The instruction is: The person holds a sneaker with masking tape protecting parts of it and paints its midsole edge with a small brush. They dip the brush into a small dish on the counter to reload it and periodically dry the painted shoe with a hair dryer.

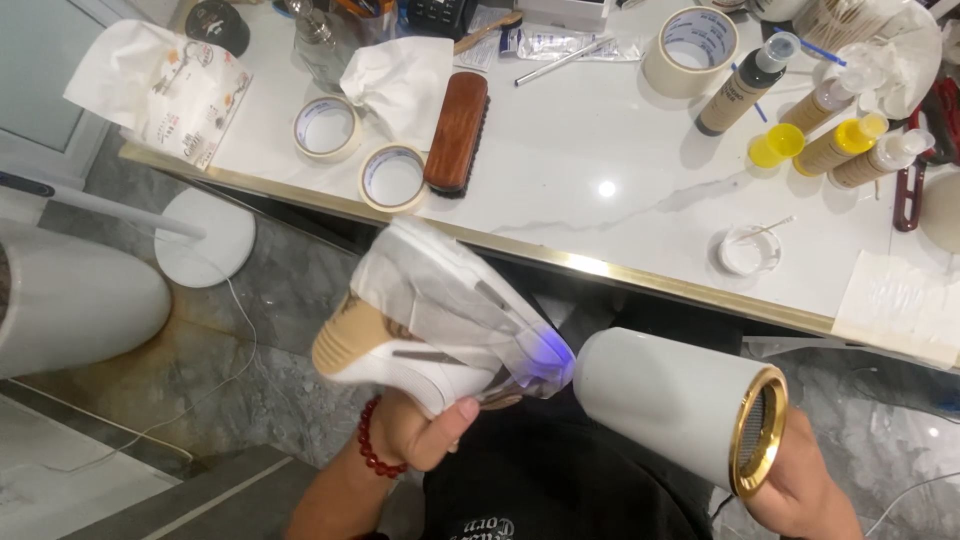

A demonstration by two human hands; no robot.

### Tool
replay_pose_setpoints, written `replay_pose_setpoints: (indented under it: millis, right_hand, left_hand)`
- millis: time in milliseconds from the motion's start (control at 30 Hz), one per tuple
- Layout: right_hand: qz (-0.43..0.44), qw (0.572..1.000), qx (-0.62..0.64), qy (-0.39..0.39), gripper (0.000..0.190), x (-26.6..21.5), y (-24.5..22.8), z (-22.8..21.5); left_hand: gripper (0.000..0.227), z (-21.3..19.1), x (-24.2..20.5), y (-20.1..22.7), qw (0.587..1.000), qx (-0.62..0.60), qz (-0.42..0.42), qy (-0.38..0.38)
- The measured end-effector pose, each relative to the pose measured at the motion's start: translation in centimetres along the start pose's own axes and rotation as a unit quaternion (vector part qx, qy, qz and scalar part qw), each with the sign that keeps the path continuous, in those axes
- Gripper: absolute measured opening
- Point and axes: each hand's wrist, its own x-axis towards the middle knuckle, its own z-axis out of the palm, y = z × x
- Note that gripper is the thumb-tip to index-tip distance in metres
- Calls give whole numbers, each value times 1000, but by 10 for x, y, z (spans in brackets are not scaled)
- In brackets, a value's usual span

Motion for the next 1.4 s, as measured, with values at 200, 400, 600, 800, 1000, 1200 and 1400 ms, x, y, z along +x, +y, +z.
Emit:
replay_pose_setpoints:
  millis: [200,400,600,800,1000,1200,1400]
  right_hand:
    - [-11,976,-218,-22,48,19,-21,-16]
    - [-31,965,-233,-116,54,54,-68,-29]
    - [323,863,-323,-217,28,61,-81,-24]
    - [-129,948,-207,-206,56,48,-51,-29]
    - [215,698,-544,-413,42,57,-38,-24]
    - [40,848,-452,-273,39,49,-59,-27]
    - [-77,905,-381,-172,52,50,-63,-26]
  left_hand:
    - [45,-25,39,14,996,22,14,-85]
    - [56,-45,71,12,980,-45,-39,-190]
    - [54,-50,101,11,941,-133,-192,-246]
    - [38,-54,121,11,897,-171,-287,-288]
    - [31,-56,135,23,890,-130,-354,-256]
    - [27,-56,140,21,896,-122,-329,-272]
    - [30,-55,146,27,889,-83,-342,-292]
